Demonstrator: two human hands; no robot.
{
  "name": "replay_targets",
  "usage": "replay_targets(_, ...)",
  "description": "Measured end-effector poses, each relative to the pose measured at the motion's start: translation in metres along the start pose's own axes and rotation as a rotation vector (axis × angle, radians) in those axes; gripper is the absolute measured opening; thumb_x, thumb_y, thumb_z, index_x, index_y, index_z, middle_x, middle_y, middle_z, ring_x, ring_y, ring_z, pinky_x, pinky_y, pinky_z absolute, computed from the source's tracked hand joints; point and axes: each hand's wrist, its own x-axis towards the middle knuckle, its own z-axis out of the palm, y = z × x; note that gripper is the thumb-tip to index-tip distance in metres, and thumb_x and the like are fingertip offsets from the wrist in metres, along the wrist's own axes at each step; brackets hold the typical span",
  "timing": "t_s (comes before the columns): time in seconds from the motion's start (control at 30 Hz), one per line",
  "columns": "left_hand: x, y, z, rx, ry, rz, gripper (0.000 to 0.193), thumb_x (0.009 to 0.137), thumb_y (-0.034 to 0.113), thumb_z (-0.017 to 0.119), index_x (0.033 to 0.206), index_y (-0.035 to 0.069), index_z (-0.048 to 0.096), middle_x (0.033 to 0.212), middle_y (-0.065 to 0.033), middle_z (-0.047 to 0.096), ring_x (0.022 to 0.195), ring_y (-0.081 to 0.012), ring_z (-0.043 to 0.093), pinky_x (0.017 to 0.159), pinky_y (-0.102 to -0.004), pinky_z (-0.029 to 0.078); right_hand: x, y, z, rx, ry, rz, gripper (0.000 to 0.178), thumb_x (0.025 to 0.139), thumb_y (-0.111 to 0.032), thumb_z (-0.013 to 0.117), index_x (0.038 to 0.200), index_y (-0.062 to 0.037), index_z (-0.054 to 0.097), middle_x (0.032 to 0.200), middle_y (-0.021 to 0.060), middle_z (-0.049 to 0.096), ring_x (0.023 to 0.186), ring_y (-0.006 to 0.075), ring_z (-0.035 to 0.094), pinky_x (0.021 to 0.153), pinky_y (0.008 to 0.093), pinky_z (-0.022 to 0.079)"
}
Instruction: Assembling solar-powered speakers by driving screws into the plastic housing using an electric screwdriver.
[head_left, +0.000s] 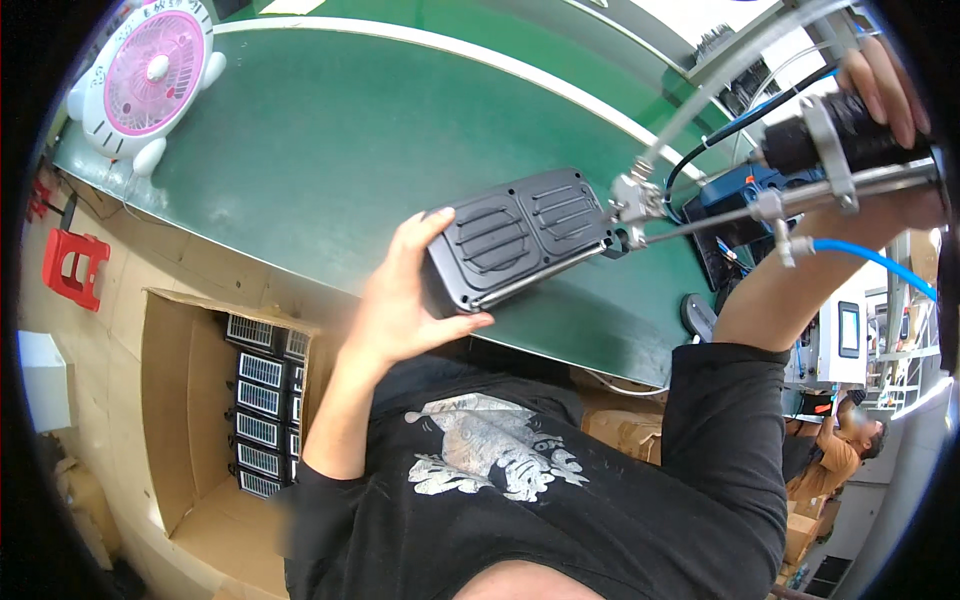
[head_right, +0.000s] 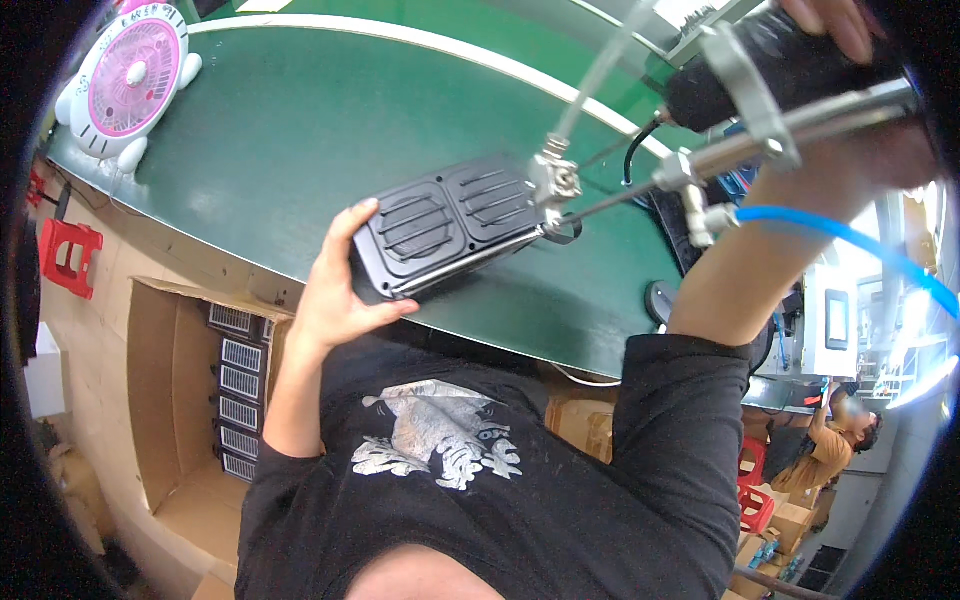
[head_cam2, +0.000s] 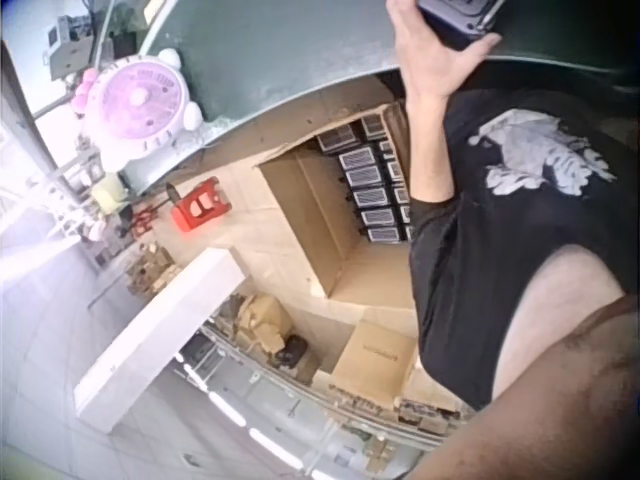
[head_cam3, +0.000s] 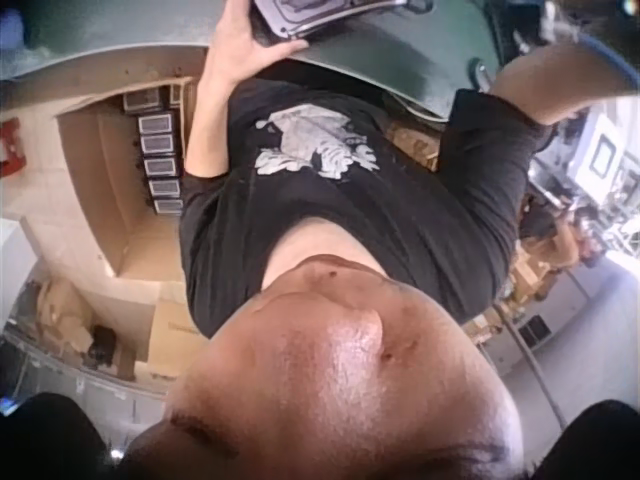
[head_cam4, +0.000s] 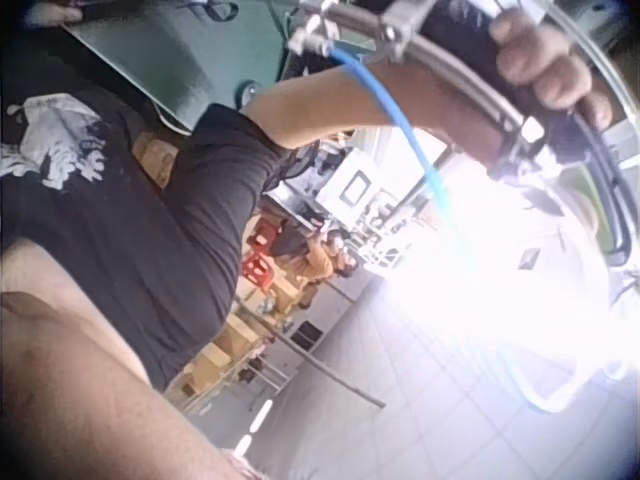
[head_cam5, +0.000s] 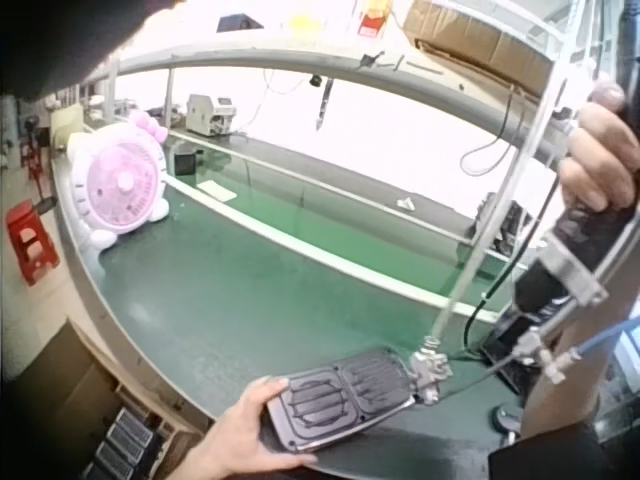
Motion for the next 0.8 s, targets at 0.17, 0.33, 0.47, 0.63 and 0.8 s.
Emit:
replay_targets(0.17,-0.001,0.013,0.017,0.062,0.004,-0.064,0.109,0.062,0.043,0.094,0.151,0.018,0.036,0.148,-0.0229,0.042,0.128,-0.0447,0.054,0.103,-0.0483,0.05,0.012,0.028,-0.002,0.018,-0.04,0.043,0.062,0.083,-0.062,0.064,0.105,-0.0047,0.053,0.081,0.0072,0.056,0.069,0.0188,0.059,0.067,0.0319,0.047)
replay_targets(0.33,-0.003,0.015,0.015,0.1,-0.04,-0.141,0.109,0.062,0.049,0.092,0.151,0.022,0.036,0.151,-0.0228,0.04,0.125,-0.046,0.056,0.1,-0.0504,0.052,0.017,0.06,0.013,0.087,-0.082,0.105,0.062,0.082,-0.061,0.063,0.106,-0.0048,0.051,0.082,0.0071,0.056,0.069,0.0174,0.059,0.069,0.0306,0.048)
replay_targets(0.47,-0.001,0.015,0.014,0.099,-0.028,-0.112,0.108,0.062,0.049,0.092,0.15,0.021,0.037,0.15,-0.0219,0.041,0.124,-0.0456,0.057,0.099,-0.0503,0.053,0.016,0.073,0.013,0.124,-0.093,0.142,0.063,0.082,-0.062,0.062,0.107,-0.005,0.051,0.082,0.0067,0.056,0.069,0.0163,0.06,0.07,0.0299,0.048)
replay_targets(0.63,0.002,0.017,0.013,0.077,-0.012,-0.082,0.108,0.061,0.047,0.093,0.15,0.02,0.037,0.147,-0.0202,0.043,0.121,-0.0436,0.059,0.097,-0.0491,0.054,0.016,0.097,0.028,0.127,-0.074,0.141,0.066,0.083,-0.066,0.063,0.107,-0.0054,0.052,0.081,0.0052,0.056,0.066,0.0148,0.059,0.068,0.0301,0.047)
replay_targets(0.8,0.001,0.015,0.018,0.059,0.021,-0.06,0.109,0.058,0.042,0.095,0.148,0.015,0.039,0.143,-0.0213,0.049,0.124,-0.0423,0.058,0.1,-0.0483,0.053,0.001,0.13,0.038,0.14,-0.057,0.149,0.07,0.084,-0.072,0.063,0.107,-0.0068,0.053,0.081,0.0033,0.056,0.066,0.0137,0.057,0.069,0.0289,0.045)
